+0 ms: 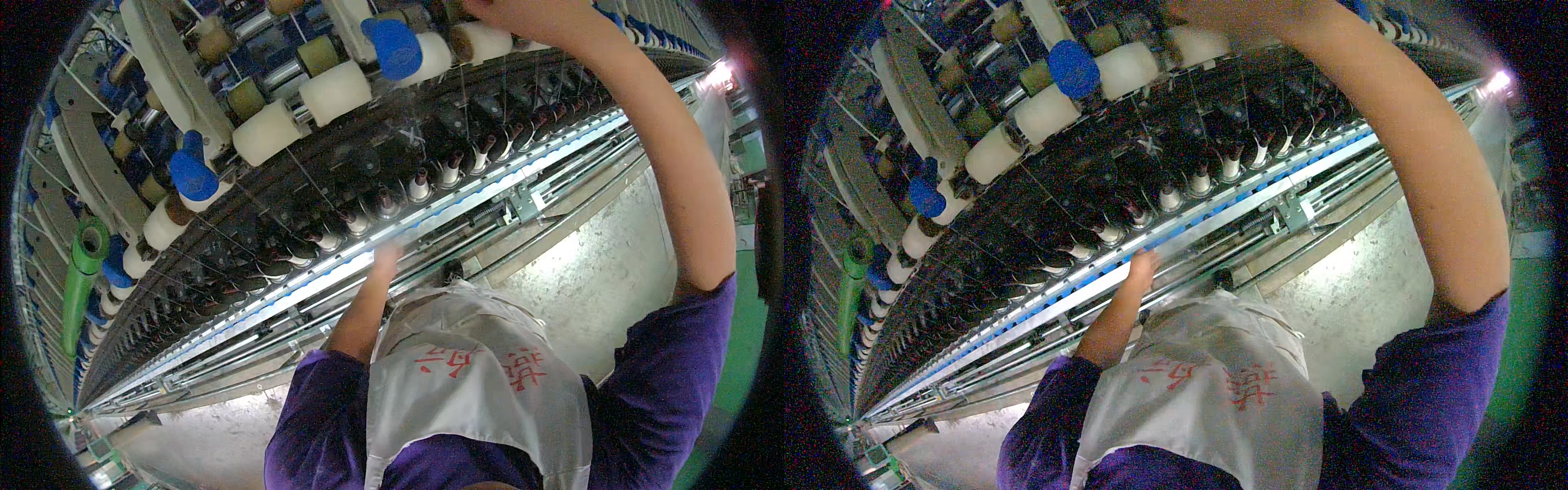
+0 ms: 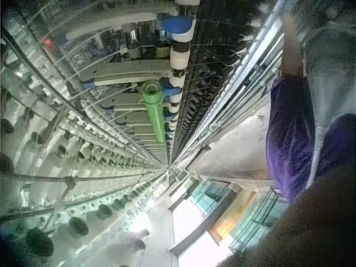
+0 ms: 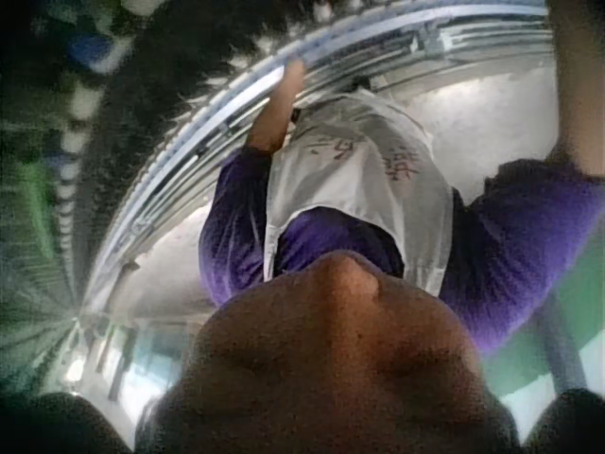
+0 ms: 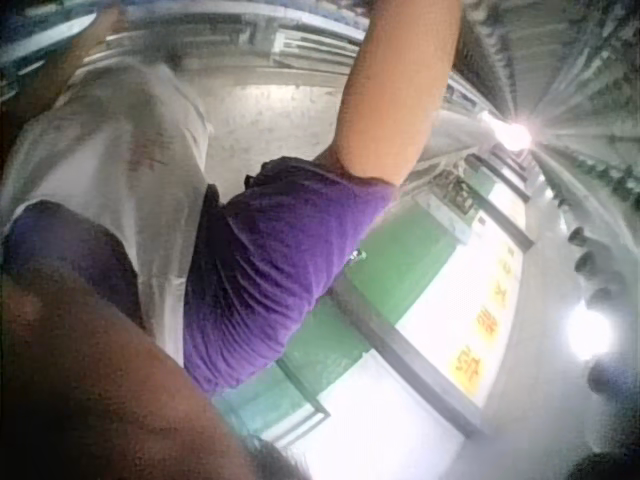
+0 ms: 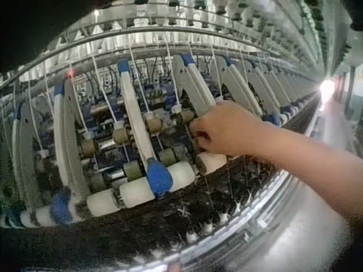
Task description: The person walks along a row of spinning machines in a textile factory and repeatedly repairs broken threads by hand. They tie threads, adjust guides, and replace empty bobbins with full ones to restore machine operation.
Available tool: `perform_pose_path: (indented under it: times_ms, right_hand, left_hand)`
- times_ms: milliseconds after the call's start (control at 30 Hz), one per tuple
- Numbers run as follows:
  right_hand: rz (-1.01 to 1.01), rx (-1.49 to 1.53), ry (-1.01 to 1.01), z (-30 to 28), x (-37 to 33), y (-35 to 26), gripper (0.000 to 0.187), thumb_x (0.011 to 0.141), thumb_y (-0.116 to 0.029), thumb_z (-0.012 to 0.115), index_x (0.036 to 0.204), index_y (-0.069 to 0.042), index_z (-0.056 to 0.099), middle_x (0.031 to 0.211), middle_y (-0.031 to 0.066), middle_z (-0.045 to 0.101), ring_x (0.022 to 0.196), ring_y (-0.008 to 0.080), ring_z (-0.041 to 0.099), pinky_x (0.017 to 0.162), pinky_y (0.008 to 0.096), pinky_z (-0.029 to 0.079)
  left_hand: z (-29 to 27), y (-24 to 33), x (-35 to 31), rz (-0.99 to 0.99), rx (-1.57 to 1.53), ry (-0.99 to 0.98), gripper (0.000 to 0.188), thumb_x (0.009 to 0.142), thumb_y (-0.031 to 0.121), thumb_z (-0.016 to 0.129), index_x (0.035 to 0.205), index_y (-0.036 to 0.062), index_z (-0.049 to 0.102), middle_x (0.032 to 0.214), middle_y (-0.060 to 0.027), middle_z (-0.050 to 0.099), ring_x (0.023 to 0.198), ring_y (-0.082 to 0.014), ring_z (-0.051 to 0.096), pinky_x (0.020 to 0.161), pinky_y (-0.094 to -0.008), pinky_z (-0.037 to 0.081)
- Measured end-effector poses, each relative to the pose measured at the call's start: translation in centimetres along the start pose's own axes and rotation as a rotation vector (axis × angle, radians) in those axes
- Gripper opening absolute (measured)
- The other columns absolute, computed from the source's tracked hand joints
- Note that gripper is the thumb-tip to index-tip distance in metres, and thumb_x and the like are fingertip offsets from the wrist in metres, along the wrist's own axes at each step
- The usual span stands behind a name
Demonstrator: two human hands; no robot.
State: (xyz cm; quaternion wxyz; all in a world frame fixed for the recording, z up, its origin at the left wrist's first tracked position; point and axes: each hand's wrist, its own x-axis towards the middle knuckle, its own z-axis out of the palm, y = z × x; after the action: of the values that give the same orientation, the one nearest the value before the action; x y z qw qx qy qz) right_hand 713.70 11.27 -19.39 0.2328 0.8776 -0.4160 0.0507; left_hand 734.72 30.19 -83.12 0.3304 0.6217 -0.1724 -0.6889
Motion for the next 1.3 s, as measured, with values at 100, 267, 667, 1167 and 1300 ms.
perform_pose_path:
  times_ms: [100,267,667,1167,1300]
  right_hand:
    - [-0.014,-0.01,-0.012,0.1,0.1,0.1,0.017,0.076,-0.02,0.057,0.078,-0.004,0.063,0.065,0.0145,0.059,0.063,0.0313,0.059,0.064,0.0438,0.048]
    - [-0.011,0.03,0.015,-0.1,0.1,0.2,0.015,0.074,-0.018,0.059,0.077,-0.004,0.063,0.064,0.0146,0.059,0.062,0.031,0.059,0.064,0.0431,0.048]
    - [0.026,0.072,0.017,0.6,-0.2,0.4,0.016,0.076,-0.019,0.057,0.075,-0.005,0.064,0.065,0.0129,0.06,0.061,0.0301,0.059,0.061,0.0427,0.049]
    - [0.063,0.086,0.014,0.2,-0.5,0.3,0.016,0.083,-0.015,0.052,0.085,-0.003,0.062,0.062,0.0125,0.058,0.055,0.0268,0.055,0.053,0.041,0.048]
    - [0.081,0.129,0.039,0.6,-0.8,0.2,0.017,0.084,-0.016,0.051,0.085,-0.002,0.061,0.064,0.0124,0.058,0.056,0.0285,0.055,0.055,0.0424,0.047]
  left_hand:
    - [-0.9,-2.7,3.1,0.86,0.424,-0.133,0.018,0.081,0.004,0.054,0.098,0.0047,0.047,0.091,-0.0089,0.051,0.086,-0.0236,0.054,0.077,-0.0391,0.048]
    - [0.8,-1.3,1.0,0.472,0.191,0.011,0.012,0.074,0.0,0.054,0.082,0.0074,0.047,0.076,-0.0053,0.048,0.07,-0.021,0.05,0.063,-0.0349,0.044]
    - [1.9,4.0,-5.2,0.358,-0.371,-0.247,0.014,0.072,0.001,0.052,0.085,0.007,0.055,0.093,-0.0049,0.058,0.09,-0.025,0.055,0.083,-0.0403,0.044]
    - [11.1,20.1,-20.7,1.195,0.439,0.409,0.058,0.089,0.012,0.049,0.138,-0.0009,0.019,0.135,-0.0196,0.037,0.123,-0.0282,0.037,0.103,-0.0355,0.027]
    - [13.0,24.6,-20.2,0.823,0.139,0.367,0.043,0.092,0.018,0.049,0.125,-0.0009,0.029,0.118,-0.0142,0.045,0.108,-0.0237,0.042,0.097,-0.0335,0.029]
